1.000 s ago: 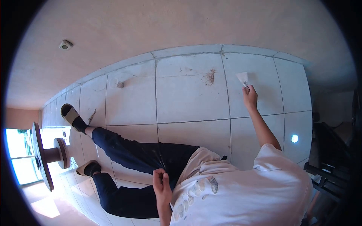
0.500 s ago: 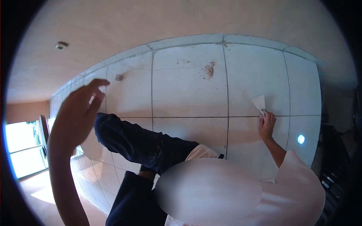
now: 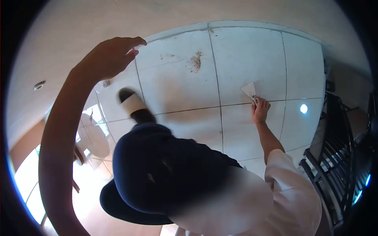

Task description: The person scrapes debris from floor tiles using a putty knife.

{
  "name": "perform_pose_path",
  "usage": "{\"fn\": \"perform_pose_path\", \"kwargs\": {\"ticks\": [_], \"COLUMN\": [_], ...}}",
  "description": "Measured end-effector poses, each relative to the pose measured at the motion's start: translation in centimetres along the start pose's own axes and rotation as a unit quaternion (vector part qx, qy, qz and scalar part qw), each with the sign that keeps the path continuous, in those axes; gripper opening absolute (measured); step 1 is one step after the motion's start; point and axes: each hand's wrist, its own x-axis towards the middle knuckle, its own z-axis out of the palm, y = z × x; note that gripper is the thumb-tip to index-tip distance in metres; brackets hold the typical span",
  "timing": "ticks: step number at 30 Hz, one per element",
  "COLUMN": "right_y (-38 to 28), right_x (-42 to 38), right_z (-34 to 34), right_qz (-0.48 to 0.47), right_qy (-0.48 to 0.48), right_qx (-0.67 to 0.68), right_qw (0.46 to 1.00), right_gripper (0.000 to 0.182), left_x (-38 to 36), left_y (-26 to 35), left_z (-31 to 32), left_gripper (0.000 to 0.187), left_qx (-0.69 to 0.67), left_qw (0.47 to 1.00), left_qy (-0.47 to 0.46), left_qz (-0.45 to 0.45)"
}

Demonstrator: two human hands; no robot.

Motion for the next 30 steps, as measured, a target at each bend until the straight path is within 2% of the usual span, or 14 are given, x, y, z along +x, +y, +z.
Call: {"fn": "perform_pose_path", "kwargs": {"ticks": [1,5,6,8,10,13,15,18,21,23,25,26,28,30], "right_y": [0.3,0.5,0.9,0.7,0.4,0.3,-0.1,-0.2,-1.2,-4.7,-10.7,-14.3,-21.2,-28.4], "right_x": [-0.2,-0.3,-0.4,-0.5,-0.2,0.2,-0.4,-0.2,1.3,4.8,10.9,14.3,20.2,25.2], "right_z": [0.2,0.4,0.6,0.4,0.5,-0.2,0.1,0.5,0.4,0.5,-1.1,-2.2,-2.6,-3.5], "right_qz": [0.007,0.002,0.008,0.012,0.019,0.014,0.017,0.011,-0.003,0.062,-0.020,-0.025,-0.187,-0.201], "right_qy": [0.012,0.033,0.045,0.032,0.056,0.062,0.060,0.071,0.098,0.067,0.005,-0.067,-0.082,-0.257], "right_qx": [-0.017,-0.012,-0.015,0.011,0.013,0.007,0.004,0.008,-0.018,0.205,0.234,0.223,0.181,0.008], "right_qw": [1.000,0.999,0.999,0.999,0.998,0.998,0.998,0.997,0.995,0.975,0.972,0.972,0.962,0.945], "right_gripper": [0.036,0.036,0.036,0.035,0.034,0.032,0.030,0.030,0.031,0.032,0.033,0.033,0.038,0.040], "left_x": [0.2,0.6,1.8,5.4,8.7,10.8,8.7,6.0,3.8,2.0,-0.6,-2.1,-5.1,-7.8], "left_y": [-0.4,-0.3,0.1,0.8,1.4,3.4,4.2,2.0,-2.7,-6.4,-9.5,-10.8,-13.3,-15.2], "left_z": [-0.2,-2.0,-2.1,-1.7,0.1,1.2,1.4,3.0,6.6,9.2,11.7,13.2,15.9,18.4], "left_gripper": [0.028,0.025,0.025,0.023,0.024,0.026,0.026,0.027,0.024,0.020,0.018,0.017,0.016,0.013], "left_qx": [0.018,0.059,0.066,0.112,0.047,-0.070,-0.096,-0.115,-0.151,-0.232,-0.272,-0.248,-0.228,-0.177], "left_qw": [1.000,0.991,0.992,0.984,0.995,0.973,0.970,0.967,0.954,0.942,0.939,0.946,0.951,0.953], "left_qy": [-0.016,-0.103,-0.093,-0.139,-0.014,0.139,0.134,0.114,0.171,0.203,0.196,0.200,0.204,0.244], "left_qz": [0.009,-0.058,-0.052,0.011,0.086,0.172,0.181,0.196,0.192,0.134,0.079,0.065,0.049,0.042]}}
